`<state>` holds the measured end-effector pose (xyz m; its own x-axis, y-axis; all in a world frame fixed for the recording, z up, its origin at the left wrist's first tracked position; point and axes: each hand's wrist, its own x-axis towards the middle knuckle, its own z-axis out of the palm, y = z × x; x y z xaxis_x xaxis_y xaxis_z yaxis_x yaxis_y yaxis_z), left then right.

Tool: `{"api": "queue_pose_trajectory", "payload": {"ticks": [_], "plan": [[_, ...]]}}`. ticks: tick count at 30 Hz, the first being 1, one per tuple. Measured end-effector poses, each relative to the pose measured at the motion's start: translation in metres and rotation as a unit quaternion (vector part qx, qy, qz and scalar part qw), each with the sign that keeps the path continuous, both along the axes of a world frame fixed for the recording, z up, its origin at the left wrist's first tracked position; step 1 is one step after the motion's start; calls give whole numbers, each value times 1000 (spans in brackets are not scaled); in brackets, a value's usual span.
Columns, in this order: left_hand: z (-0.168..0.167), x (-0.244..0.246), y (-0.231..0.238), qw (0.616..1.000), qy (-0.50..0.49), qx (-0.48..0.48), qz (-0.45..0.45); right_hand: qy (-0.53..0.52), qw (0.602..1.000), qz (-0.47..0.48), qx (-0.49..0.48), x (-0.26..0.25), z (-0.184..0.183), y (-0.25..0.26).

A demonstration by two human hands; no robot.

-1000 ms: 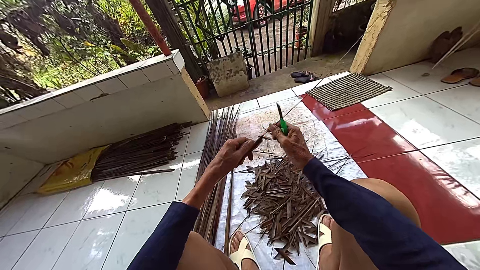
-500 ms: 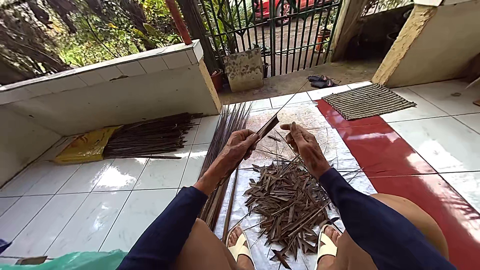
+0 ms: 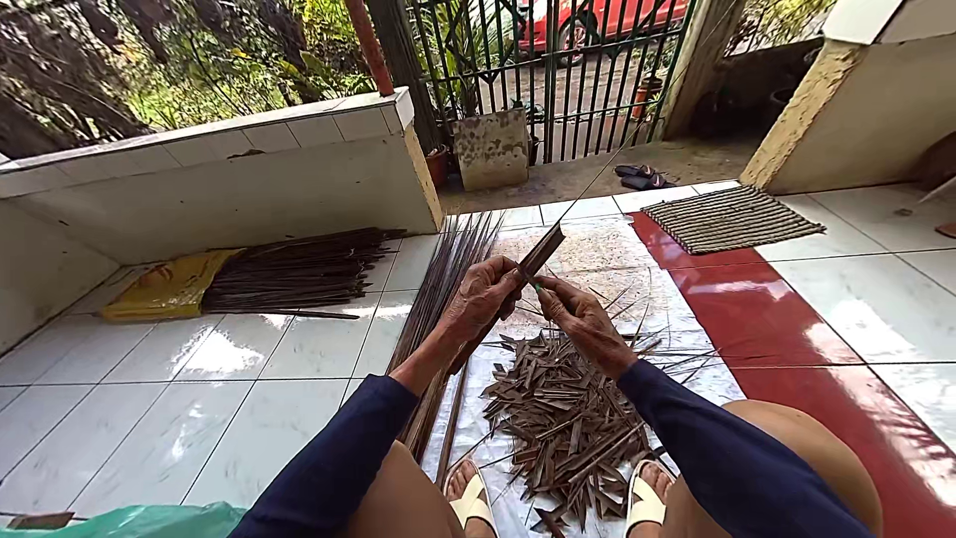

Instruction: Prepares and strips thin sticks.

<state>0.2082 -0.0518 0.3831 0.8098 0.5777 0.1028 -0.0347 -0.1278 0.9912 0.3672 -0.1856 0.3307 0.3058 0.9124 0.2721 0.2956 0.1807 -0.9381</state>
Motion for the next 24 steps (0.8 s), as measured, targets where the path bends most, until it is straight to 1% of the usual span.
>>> {"api": "queue_pose_trajectory", "payload": {"ticks": [5, 9, 17, 24], "plan": [[2, 2, -3, 999, 1, -40, -4, 16, 1000, -3, 15, 1, 1, 0], [5, 3, -4, 997, 8, -79, -12, -1, 1000, -14, 23, 2, 0, -2], [8, 0, -6, 982, 4, -187, -22, -28, 999, -33, 29, 1, 2, -2], [7, -1, -5, 978, 1, -206, -26, -53, 997, -54, 23, 0, 2, 0]]}}
